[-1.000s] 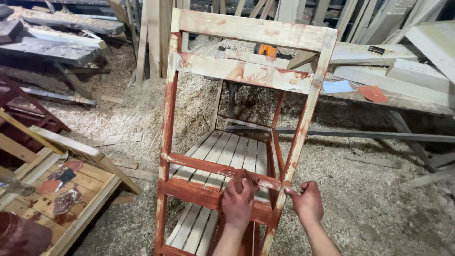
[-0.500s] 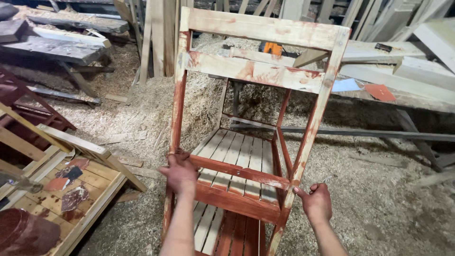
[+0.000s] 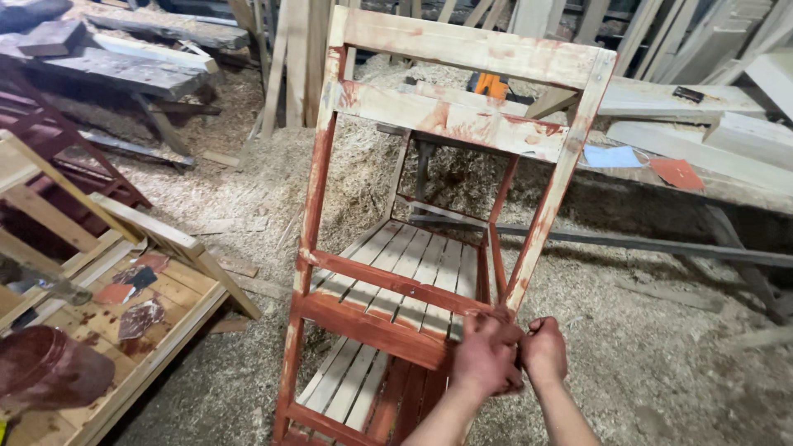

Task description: The person wipes a reddish stain onto a wooden chair frame using a cloth, rubbing the stain across the rails, legs, and slats. They rotate and reposition the chair frame between passes to reach different sides and continue coating the remaining bare wood.

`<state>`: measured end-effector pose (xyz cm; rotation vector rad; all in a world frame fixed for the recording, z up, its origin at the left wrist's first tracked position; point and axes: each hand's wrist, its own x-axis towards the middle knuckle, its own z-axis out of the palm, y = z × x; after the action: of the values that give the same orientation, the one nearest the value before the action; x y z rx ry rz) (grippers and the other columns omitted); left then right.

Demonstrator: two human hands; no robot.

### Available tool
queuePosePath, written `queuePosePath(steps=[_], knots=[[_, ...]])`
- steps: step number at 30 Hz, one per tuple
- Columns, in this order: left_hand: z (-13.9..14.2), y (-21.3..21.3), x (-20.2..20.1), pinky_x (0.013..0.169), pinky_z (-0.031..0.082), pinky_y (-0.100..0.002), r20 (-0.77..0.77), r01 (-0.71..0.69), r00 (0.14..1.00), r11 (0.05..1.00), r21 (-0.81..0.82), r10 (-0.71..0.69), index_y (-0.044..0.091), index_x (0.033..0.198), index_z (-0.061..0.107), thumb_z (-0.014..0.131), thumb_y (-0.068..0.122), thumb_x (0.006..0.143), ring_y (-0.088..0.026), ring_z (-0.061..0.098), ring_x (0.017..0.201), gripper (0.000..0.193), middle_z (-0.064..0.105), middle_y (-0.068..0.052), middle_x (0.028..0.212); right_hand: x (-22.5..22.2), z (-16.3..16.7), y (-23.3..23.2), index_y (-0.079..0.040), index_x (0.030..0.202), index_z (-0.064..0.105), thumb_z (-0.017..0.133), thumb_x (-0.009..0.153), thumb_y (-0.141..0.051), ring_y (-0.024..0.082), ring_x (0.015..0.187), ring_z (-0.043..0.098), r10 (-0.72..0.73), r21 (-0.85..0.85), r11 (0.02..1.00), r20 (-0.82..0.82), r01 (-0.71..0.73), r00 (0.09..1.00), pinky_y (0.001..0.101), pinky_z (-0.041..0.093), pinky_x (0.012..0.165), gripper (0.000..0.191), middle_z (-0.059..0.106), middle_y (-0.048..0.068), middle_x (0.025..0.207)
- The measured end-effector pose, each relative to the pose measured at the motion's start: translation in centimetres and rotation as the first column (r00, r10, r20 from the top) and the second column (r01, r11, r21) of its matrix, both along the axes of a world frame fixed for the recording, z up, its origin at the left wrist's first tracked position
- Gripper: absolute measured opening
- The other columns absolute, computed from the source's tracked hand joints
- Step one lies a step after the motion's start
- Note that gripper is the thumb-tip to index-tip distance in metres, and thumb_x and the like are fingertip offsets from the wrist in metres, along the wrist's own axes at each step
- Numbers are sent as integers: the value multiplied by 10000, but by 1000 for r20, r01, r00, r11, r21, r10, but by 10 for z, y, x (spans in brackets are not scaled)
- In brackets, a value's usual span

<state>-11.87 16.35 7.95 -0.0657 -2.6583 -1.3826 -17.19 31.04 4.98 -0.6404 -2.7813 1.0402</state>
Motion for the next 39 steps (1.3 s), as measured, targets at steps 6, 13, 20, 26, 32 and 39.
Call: queuePosePath(steps=[6, 13, 20, 26, 32, 39], knots=[[-10, -81, -18, 1098, 442, -413, -71, -318, 905, 779, 541, 419, 126, 1340, 587, 607, 0, 826, -299, 574, 1294, 530, 617, -115, 1343, -3, 4, 6, -43, 1005, 593, 897, 693, -520, 350, 820, 681, 45, 26, 999, 15, -46, 999, 486, 528, 751, 646, 702, 165, 892], [66, -98, -41, 993, 570, -482, 380, -741, 662, 640, 204, 646, 272, 1558, 361, 541, 364, 989, -422, 615, 1184, 604, 269, -213, 1532, -9, 7, 13, -44, 1003, 594, 903, 670, -529, 287, 774, 670, 97, -16, 995, 39, -97, 995, 452, 541, 719, 665, 691, 124, 867], [25, 12, -16, 912, 591, -498, 167, -628, 772, 777, 50, 613, 184, 1561, 356, 539, 462, 975, -390, 602, 1157, 674, 375, -232, 1402, -15, -6, 22, -28, 963, 588, 920, 662, -489, 290, 723, 636, 156, -32, 987, -68, -158, 985, 442, 525, 689, 643, 662, 129, 823], [12, 53, -3, 917, 594, -410, 401, -322, 853, 942, -97, 333, 276, 1477, 480, 453, 475, 1029, -335, 670, 1070, 491, 404, -177, 1370, -16, -8, 23, -38, 965, 588, 909, 668, -472, 278, 708, 636, 155, -55, 986, -88, -160, 984, 433, 526, 690, 616, 660, 116, 804], [19, -3, -23, 901, 584, -455, 197, -625, 778, 768, 141, 597, 204, 1271, 540, 667, 382, 943, -332, 706, 1053, 394, 530, -95, 1292, -19, -8, 28, -37, 944, 589, 924, 656, -501, 278, 711, 630, 186, -63, 980, -61, -189, 981, 431, 526, 682, 640, 646, 106, 799], [34, 51, -10, 894, 590, -436, 171, -474, 871, 879, 48, 460, 346, 1366, 589, 694, 341, 890, -305, 690, 1035, 488, 507, -111, 1225, -19, -12, 29, -26, 930, 584, 928, 654, -474, 263, 679, 612, 160, -157, 973, -76, -170, 984, 427, 519, 660, 629, 648, 112, 769]])
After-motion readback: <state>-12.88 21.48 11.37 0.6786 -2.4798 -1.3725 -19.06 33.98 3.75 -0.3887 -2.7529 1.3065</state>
